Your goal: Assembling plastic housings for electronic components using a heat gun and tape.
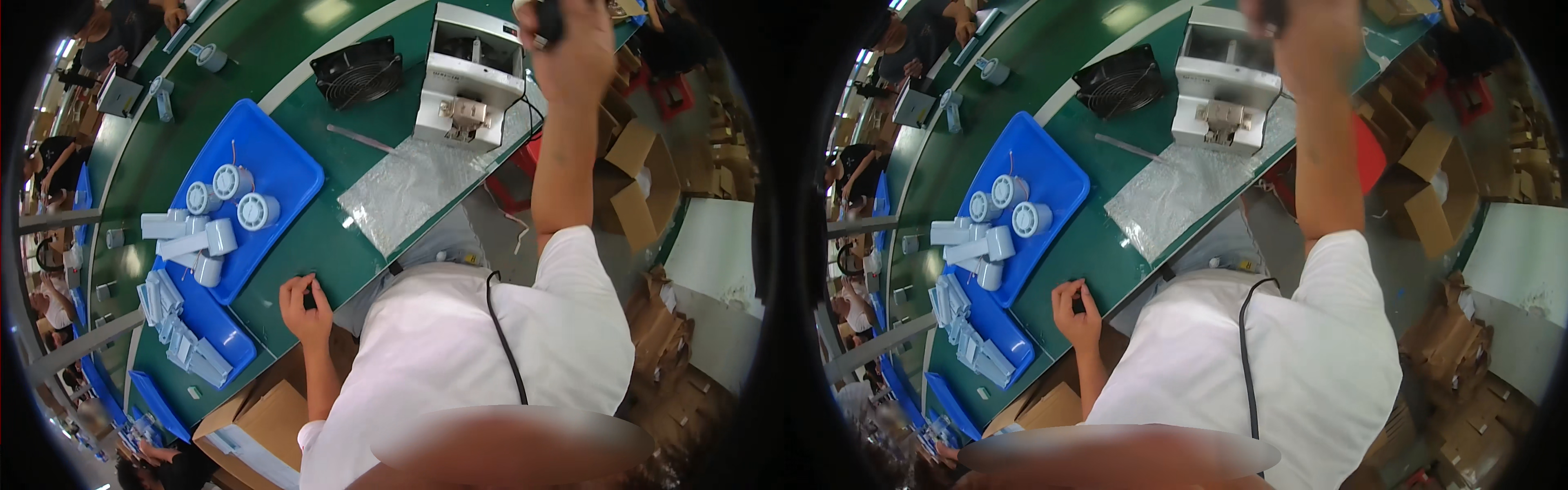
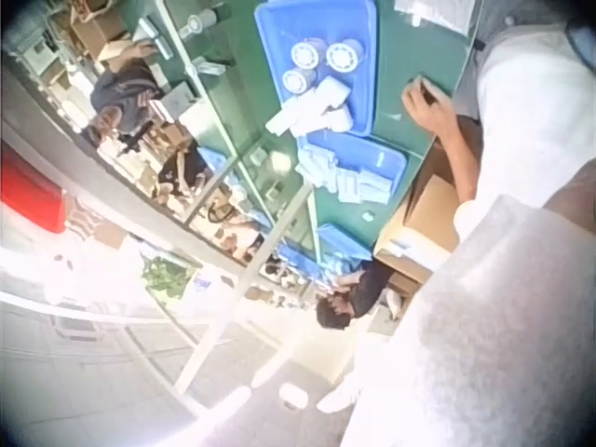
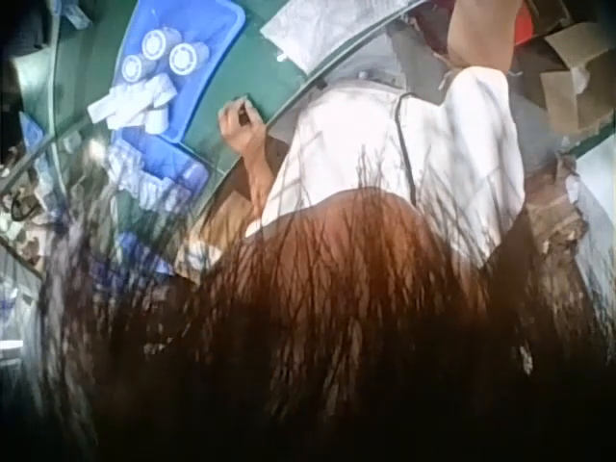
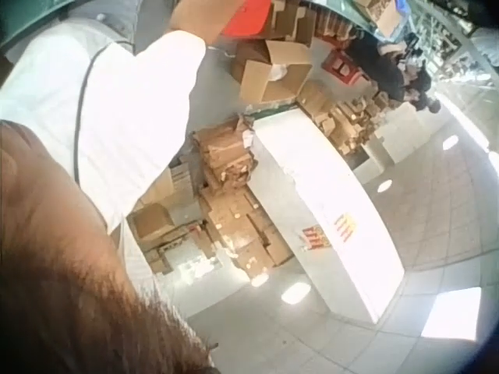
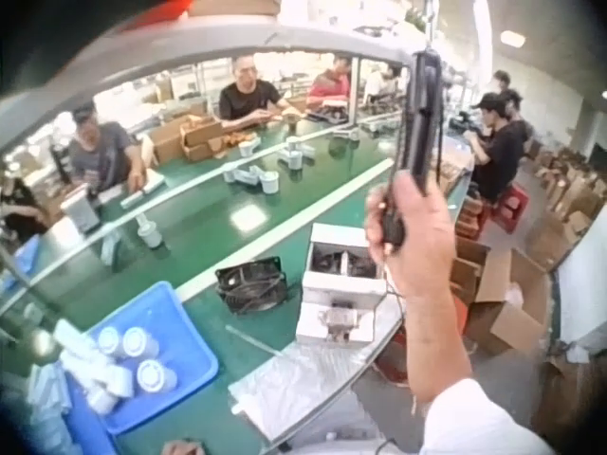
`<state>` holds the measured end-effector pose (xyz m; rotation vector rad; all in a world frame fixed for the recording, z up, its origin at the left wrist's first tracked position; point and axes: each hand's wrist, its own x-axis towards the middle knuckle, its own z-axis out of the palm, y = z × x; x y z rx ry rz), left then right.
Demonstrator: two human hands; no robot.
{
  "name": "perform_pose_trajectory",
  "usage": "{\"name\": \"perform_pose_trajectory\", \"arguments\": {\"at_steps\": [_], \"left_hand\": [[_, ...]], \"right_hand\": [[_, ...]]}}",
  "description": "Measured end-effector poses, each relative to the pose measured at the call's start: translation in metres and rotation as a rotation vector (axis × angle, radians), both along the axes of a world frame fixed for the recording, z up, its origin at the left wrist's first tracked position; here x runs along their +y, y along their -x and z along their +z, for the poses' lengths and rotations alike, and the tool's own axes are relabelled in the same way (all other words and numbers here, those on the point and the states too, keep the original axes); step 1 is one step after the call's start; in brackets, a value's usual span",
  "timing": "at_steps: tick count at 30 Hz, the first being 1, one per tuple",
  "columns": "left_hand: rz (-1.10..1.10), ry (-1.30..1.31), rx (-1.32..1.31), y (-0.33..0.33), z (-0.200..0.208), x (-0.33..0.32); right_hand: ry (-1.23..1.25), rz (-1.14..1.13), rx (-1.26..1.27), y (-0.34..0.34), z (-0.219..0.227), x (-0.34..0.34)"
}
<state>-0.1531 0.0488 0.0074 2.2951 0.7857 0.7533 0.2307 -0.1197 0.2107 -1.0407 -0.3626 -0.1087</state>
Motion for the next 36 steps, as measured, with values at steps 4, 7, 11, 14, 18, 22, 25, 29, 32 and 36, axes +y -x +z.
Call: {"name": "perform_pose_trajectory", "arguments": {"at_steps": [4,7,11,14,18,22,25,29,32,36], "left_hand": [[0.023,-0.048,0.019,0.005,-0.003,-0.002],[0.023,-0.061,0.077,0.008,0.001,-0.001],[0.000,-0.066,0.129,0.011,0.000,0.000],[-0.005,-0.054,0.167,0.012,-0.002,0.001],[-0.042,-0.046,0.226,0.009,0.000,0.006],[-0.058,-0.061,0.240,0.007,-0.004,0.010],[-0.053,-0.060,0.254,0.003,0.002,0.010],[-0.076,-0.057,0.244,0.006,0.007,0.016],[-0.045,0.073,0.256,-0.008,0.026,0.018],[-0.042,0.426,0.441,-0.016,0.043,0.042]], "right_hand": [[-0.141,0.379,-0.231,-0.036,-0.005,-0.064],[0.211,-0.050,-0.287,-0.076,-0.031,-0.086],[0.395,-0.322,-0.294,-0.102,-0.071,-0.073],[0.415,-0.253,-0.281,-0.103,-0.079,-0.061],[0.505,-0.223,-0.311,-0.095,-0.071,-0.050],[0.555,-0.103,-0.216,-0.094,-0.073,-0.052],[0.652,-0.167,-0.150,-0.084,-0.047,-0.040],[0.633,-0.621,-0.222,-0.065,-0.021,-0.032],[0.558,-0.740,-0.528,-0.040,0.022,-0.025],[0.526,-0.450,-0.730,0.002,0.103,0.016]]}}
